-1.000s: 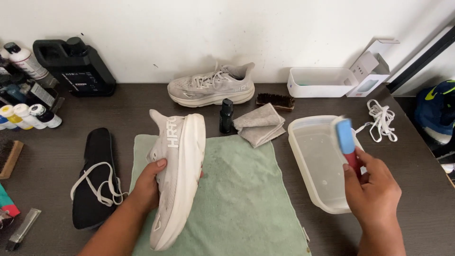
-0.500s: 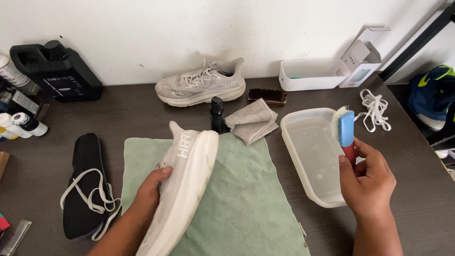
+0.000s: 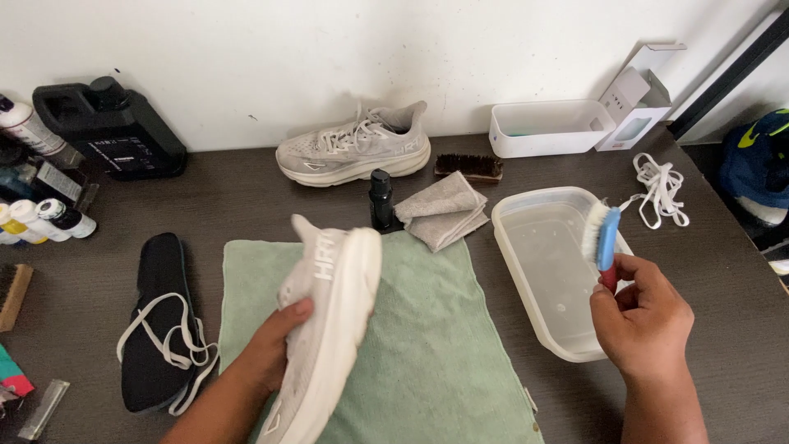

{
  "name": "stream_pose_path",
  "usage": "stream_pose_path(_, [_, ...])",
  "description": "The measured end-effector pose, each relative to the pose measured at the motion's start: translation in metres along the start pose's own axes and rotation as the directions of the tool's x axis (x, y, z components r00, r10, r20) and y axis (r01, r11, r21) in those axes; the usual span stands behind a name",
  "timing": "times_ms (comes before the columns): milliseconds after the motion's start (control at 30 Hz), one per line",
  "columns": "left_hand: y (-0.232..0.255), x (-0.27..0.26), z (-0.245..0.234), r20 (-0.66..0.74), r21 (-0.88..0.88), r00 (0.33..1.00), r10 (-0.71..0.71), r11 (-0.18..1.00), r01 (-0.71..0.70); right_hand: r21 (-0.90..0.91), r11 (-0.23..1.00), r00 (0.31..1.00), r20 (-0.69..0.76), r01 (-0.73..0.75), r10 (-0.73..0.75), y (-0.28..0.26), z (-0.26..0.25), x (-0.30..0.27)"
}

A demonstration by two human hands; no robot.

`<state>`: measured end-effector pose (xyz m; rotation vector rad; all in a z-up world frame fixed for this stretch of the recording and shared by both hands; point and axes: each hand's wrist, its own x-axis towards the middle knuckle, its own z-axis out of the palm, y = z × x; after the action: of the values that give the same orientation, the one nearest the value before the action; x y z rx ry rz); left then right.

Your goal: The person scrubs a white sneaker with a brush and cleaning solution, then wipes it with a cloth. The person handles the shoe, brush, and cloth while working at a table with cleaning supplies.

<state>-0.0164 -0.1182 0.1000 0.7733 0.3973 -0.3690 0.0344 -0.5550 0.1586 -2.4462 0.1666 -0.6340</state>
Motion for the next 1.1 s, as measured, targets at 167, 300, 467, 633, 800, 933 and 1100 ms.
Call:
stream_pose_path(167, [0.004, -0.005, 0.005, -0.116, 0.114, 0.991, -0.074, 0.990, 0.087, 0.080, 0.997, 0.996, -0.084, 0.010, -0.003, -0.002, 0.000, -0.009])
stream_pose_path(300, [0.009, -0.010, 0.017, 0.018, 0.107, 0.999, -0.046, 0.993, 0.043, 0.170, 0.967, 0.967, -0.206, 0.189, -0.153, -0.022, -0.011, -0.010])
stream_pose_path(467, [0.010, -0.002, 0.010, 0.062, 0.091, 0.991, -0.118, 0.989, 0.112, 0.100, 0.912, 0.895, -0.262, 0.397, -0.360, -0.011, -0.012, -0.004])
stream_pose_path(633, [0.012, -0.002, 0.011, -0.071, 0.185, 0.992, -0.103, 0.976, 0.115, 0.006, 0.854, 0.783, -0.402, 0.520, -0.474, -0.026, -0.020, -0.003])
stream_pose_path(800, [0.013, -0.005, 0.019, -0.159, 0.163, 0.982, -0.099, 0.979, 0.125, -0.197, 0.971, 0.983, 0.147, 0.135, -0.107, -0.005, -0.013, 0.008])
stream_pose_path(933, [0.013, -0.001, 0.013, -0.115, 0.186, 0.989, -0.092, 0.976, 0.112, 0.037, 0.997, 0.997, 0.017, 0.070, -0.070, -0.052, -0.031, 0.002])
stream_pose_path(1100, [0.014, -0.003, 0.018, -0.151, 0.160, 0.983, -0.107, 0.978, 0.131, 0.080, 0.990, 0.991, 0.059, 0.119, -0.123, -0.071, -0.025, -0.004])
